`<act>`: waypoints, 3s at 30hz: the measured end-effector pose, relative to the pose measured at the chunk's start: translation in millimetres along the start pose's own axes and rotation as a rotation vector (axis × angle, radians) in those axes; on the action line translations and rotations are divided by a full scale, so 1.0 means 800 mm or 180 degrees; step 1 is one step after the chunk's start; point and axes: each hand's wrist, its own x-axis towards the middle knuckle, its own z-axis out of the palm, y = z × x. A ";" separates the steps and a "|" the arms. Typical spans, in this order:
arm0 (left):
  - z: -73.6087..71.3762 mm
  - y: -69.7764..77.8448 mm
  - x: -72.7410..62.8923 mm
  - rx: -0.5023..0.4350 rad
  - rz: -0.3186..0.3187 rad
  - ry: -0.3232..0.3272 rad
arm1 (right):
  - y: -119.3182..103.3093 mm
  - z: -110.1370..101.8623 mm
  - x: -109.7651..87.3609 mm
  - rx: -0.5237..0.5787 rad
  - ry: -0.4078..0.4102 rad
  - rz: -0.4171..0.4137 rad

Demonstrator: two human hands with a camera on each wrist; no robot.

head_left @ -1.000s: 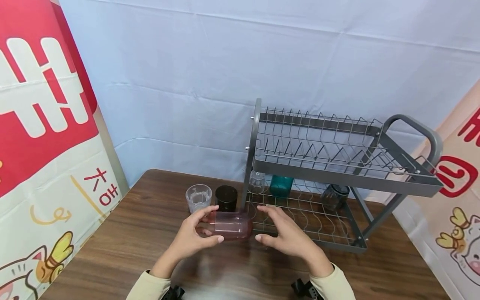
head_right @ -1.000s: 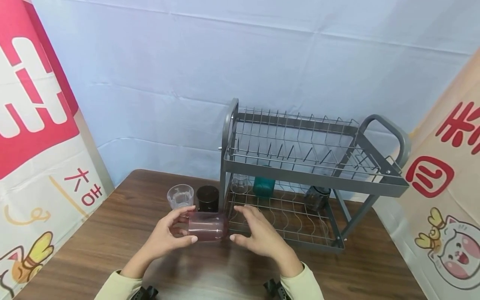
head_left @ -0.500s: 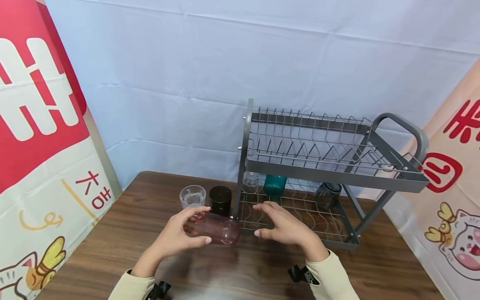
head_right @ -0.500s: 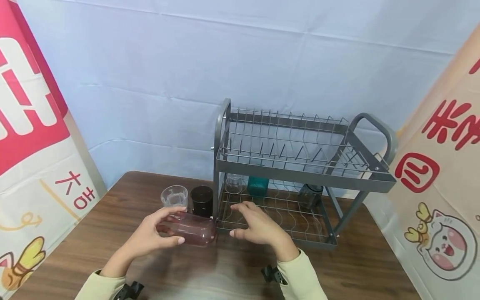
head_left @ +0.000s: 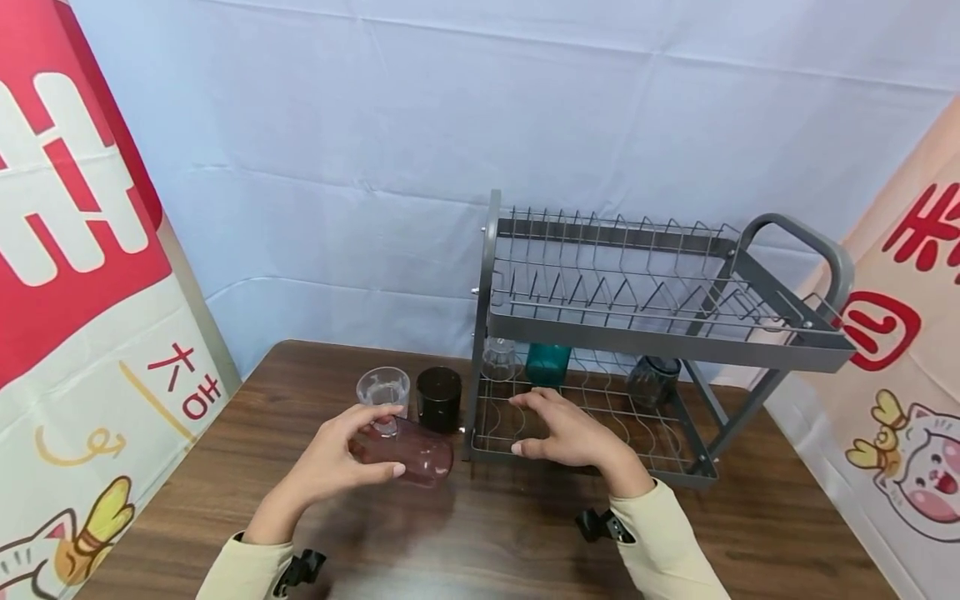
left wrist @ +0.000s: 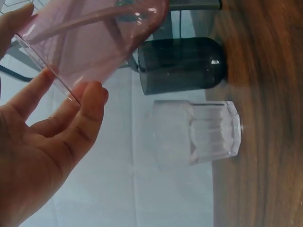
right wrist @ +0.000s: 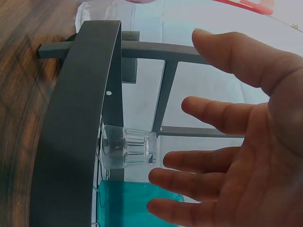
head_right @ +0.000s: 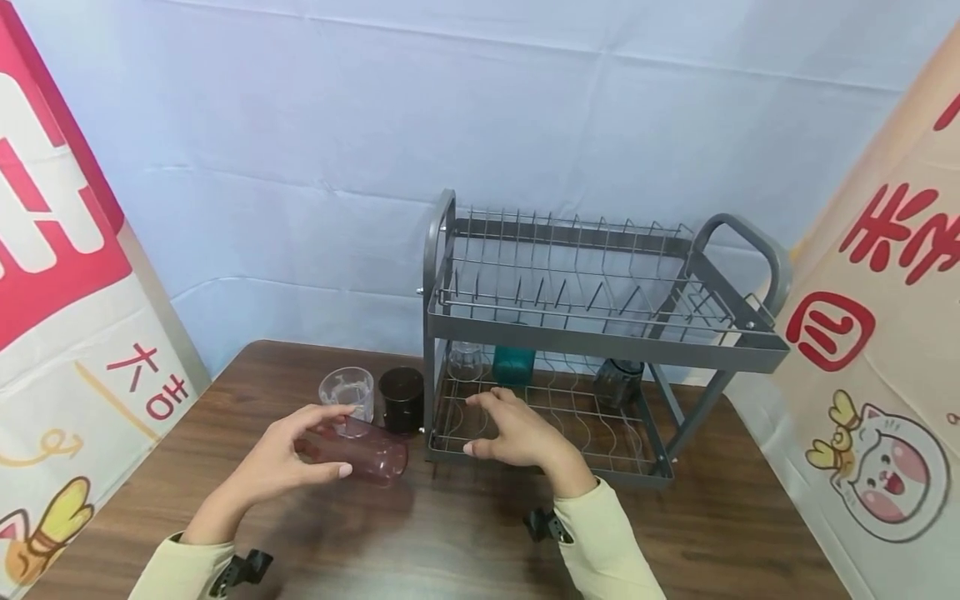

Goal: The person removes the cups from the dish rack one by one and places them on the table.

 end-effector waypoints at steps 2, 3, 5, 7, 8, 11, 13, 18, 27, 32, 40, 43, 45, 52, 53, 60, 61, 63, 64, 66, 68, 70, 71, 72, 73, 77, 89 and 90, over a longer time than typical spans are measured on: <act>-0.002 -0.002 -0.002 0.0118 -0.0015 0.0032 | 0.001 -0.002 0.002 0.0006 -0.0006 0.0014; -0.003 -0.004 -0.002 0.0176 -0.0015 0.0041 | 0.002 -0.003 0.003 -0.0008 -0.0005 0.0024; -0.006 -0.007 -0.003 0.0283 -0.0004 0.0047 | 0.003 -0.004 0.006 -0.0027 -0.0006 0.0060; -0.009 -0.009 -0.004 0.0370 0.0008 0.0036 | 0.003 -0.006 0.008 -0.0083 0.0006 0.0083; -0.010 -0.010 -0.004 0.0404 0.0013 0.0025 | 0.004 -0.006 0.009 -0.0108 0.0010 0.0102; -0.015 -0.013 -0.003 0.0548 0.0023 0.0001 | 0.004 -0.009 0.013 -0.0193 0.0020 0.0114; -0.019 -0.014 -0.004 0.0665 0.0015 -0.0011 | 0.004 -0.011 0.015 -0.0235 0.0010 0.0130; -0.027 -0.019 -0.003 0.0926 -0.0051 -0.0027 | 0.004 -0.016 0.020 -0.0283 0.0004 0.0232; -0.036 -0.026 -0.003 0.1237 -0.0212 0.0065 | 0.014 -0.017 0.030 -0.0387 -0.0059 0.0319; -0.042 -0.028 -0.001 0.1386 -0.0362 0.0078 | 0.019 -0.022 0.035 -0.0459 -0.0059 0.0398; -0.046 -0.039 0.002 0.1461 -0.0537 0.0148 | 0.021 -0.028 0.039 -0.0527 -0.0068 0.0465; -0.047 -0.045 0.003 0.1498 -0.0571 0.0177 | 0.021 -0.029 0.040 -0.0559 -0.0052 0.0515; -0.048 -0.048 0.004 0.1539 -0.0588 0.0187 | 0.021 -0.031 0.041 -0.0563 -0.0037 0.0547; -0.052 -0.049 0.008 0.1631 -0.0691 0.0258 | 0.022 -0.036 0.043 -0.0560 -0.0005 0.0653; -0.053 -0.050 0.008 0.1639 -0.0704 0.0279 | 0.023 -0.037 0.043 -0.0547 -0.0008 0.0653; -0.056 -0.059 0.013 0.1625 -0.0766 0.0374 | 0.033 -0.040 0.045 -0.0508 0.0025 0.0645; -0.056 -0.060 0.014 0.1610 -0.0775 0.0375 | 0.033 -0.040 0.046 -0.0513 0.0031 0.0642; -0.057 -0.063 0.014 0.1572 -0.0809 0.0375 | 0.034 -0.041 0.046 -0.0526 0.0033 0.0643; -0.057 -0.065 0.014 0.1559 -0.0827 0.0374 | 0.035 -0.041 0.047 -0.0542 0.0031 0.0641; -0.057 -0.067 0.016 0.1525 -0.0847 0.0385 | 0.036 -0.043 0.048 -0.0568 0.0051 0.0626; -0.057 -0.070 0.017 0.1499 -0.0851 0.0405 | 0.038 -0.045 0.049 -0.0600 0.0079 0.0604; -0.056 -0.073 0.019 0.1478 -0.0840 0.0434 | 0.039 -0.046 0.049 -0.0628 0.0107 0.0580; -0.056 -0.074 0.020 0.1466 -0.0830 0.0447 | 0.039 -0.046 0.049 -0.0639 0.0123 0.0561; -0.056 -0.074 0.020 0.1466 -0.0809 0.0472 | 0.040 -0.046 0.049 -0.0650 0.0136 0.0558; -0.056 -0.076 0.022 0.1453 -0.0798 0.0480 | 0.040 -0.047 0.048 -0.0662 0.0150 0.0552; -0.057 -0.078 0.026 0.1411 -0.0777 0.0484 | 0.042 -0.048 0.050 -0.0635 0.0245 0.0533; -0.060 -0.087 0.033 0.1475 -0.0916 0.0424 | 0.046 -0.047 0.058 -0.0746 0.0693 0.0480; -0.060 -0.087 0.034 0.1490 -0.0914 0.0421 | 0.046 -0.047 0.058 -0.0767 0.0718 0.0473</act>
